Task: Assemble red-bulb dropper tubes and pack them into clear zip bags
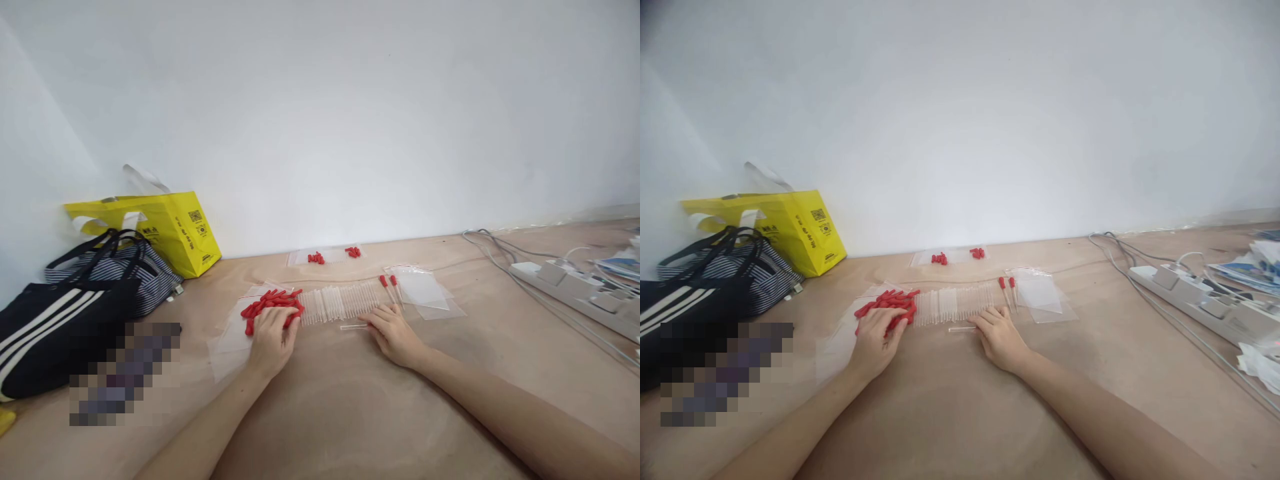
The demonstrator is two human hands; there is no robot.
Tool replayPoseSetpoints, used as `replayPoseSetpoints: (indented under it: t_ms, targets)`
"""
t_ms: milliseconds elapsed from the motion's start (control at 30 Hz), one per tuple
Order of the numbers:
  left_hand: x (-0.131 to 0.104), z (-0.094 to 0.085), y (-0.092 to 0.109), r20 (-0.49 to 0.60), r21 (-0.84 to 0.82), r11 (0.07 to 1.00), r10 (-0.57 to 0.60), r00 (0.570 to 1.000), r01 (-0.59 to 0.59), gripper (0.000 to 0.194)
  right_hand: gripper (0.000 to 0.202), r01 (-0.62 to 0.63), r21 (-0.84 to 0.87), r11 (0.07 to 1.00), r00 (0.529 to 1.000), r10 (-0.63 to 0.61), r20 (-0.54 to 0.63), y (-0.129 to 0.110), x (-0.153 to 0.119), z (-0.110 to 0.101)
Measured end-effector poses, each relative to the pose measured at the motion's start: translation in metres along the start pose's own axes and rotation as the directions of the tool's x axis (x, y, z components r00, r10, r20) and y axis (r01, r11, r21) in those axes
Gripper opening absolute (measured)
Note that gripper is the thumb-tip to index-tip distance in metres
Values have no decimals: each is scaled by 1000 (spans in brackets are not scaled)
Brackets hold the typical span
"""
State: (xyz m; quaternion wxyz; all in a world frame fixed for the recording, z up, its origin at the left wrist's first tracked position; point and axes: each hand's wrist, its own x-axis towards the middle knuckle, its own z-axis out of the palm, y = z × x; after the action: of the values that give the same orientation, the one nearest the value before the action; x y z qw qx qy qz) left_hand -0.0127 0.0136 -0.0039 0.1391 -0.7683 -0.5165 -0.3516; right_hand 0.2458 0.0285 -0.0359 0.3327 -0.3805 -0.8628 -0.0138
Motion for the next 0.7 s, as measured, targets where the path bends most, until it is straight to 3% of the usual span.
replayPoseSetpoints:
  t_ms: [100, 233, 467, 700]
  targets:
    - [-5, 1, 13, 173, -146, 987, 98, 980, -73, 14, 24, 29, 7, 1000, 999, -29, 34, -2, 0, 0]
    - [-8, 3, 23, 346, -216, 975, 126, 930, -52, 12, 21, 39, 6, 999, 995, -39, 88, -3, 2, -1]
    - [-10, 9, 26, 334, -158, 987, 90, 938, -38, 19, 19, 3, 29, 1000, 987, -8, 163, -6, 4, -3]
    - [-10, 18, 33, 305, -137, 991, 51, 951, -9, 14, 16, -128, 61, 990, 971, 113, 210, -11, 9, 0]
